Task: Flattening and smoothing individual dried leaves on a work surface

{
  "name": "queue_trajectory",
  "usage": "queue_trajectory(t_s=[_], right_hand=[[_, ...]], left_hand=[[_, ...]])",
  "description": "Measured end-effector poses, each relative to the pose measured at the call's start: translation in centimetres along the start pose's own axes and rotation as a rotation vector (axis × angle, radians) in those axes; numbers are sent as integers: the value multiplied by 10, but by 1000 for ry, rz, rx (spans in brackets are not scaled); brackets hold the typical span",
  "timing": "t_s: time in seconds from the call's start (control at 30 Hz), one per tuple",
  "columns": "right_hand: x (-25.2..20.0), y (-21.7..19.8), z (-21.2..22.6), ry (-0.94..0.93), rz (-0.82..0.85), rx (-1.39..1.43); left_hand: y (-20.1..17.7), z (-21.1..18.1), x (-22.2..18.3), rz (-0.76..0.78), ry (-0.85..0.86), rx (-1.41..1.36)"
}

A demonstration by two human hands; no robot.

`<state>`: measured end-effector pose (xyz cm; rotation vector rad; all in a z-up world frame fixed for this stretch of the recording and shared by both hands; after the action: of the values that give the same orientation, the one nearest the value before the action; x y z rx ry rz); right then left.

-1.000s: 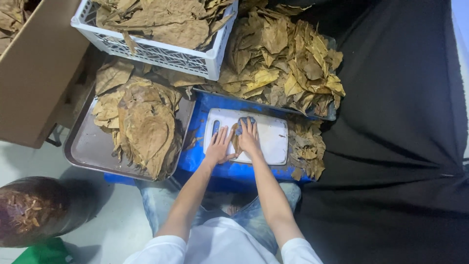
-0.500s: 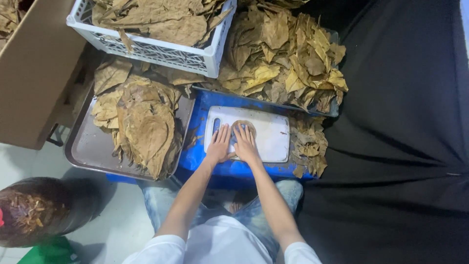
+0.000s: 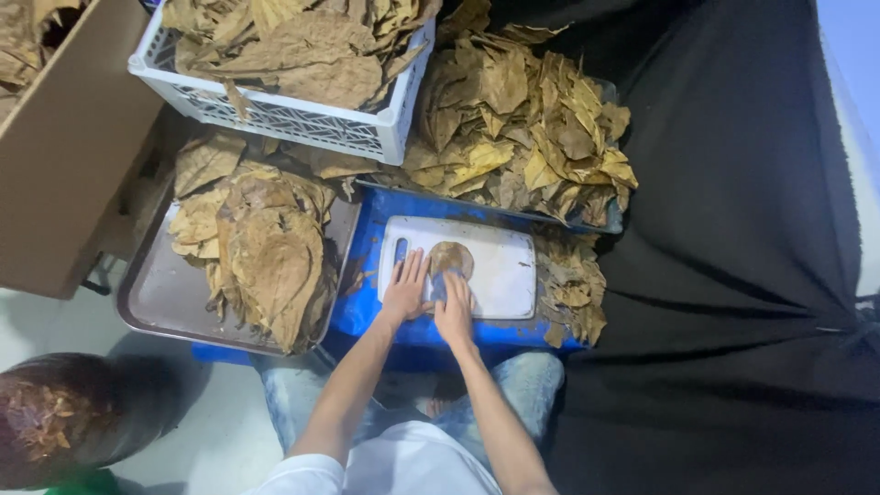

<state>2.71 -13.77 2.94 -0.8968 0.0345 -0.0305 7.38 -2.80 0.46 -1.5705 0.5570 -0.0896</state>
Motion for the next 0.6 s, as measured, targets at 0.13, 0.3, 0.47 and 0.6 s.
queue_trajectory(t_s=[0.13, 0.3, 0.47, 0.6], right_hand=[[10, -6, 7, -25, 180, -57], [67, 9, 5, -110, 347, -215], [104, 31, -16, -49, 300, -119], [93, 31, -42, -34, 197, 228]], left_hand=[[-2, -4, -5, 36, 5, -1], [-1, -2, -4, 3, 4, 0], [-8, 2, -1, -24, -12, 36], [-10, -2, -7, -41, -12, 16]])
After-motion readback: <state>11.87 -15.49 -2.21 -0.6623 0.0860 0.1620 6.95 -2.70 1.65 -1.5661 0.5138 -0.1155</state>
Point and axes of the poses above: each hand's wrist, its own x-axis towards the middle knuckle, its own y-axis out of the palm, z = x × y, the point moved 8 cm from there along x, towards the middle knuckle, and after that the axes turned 7 degrees about x, right-handed, at the moved point
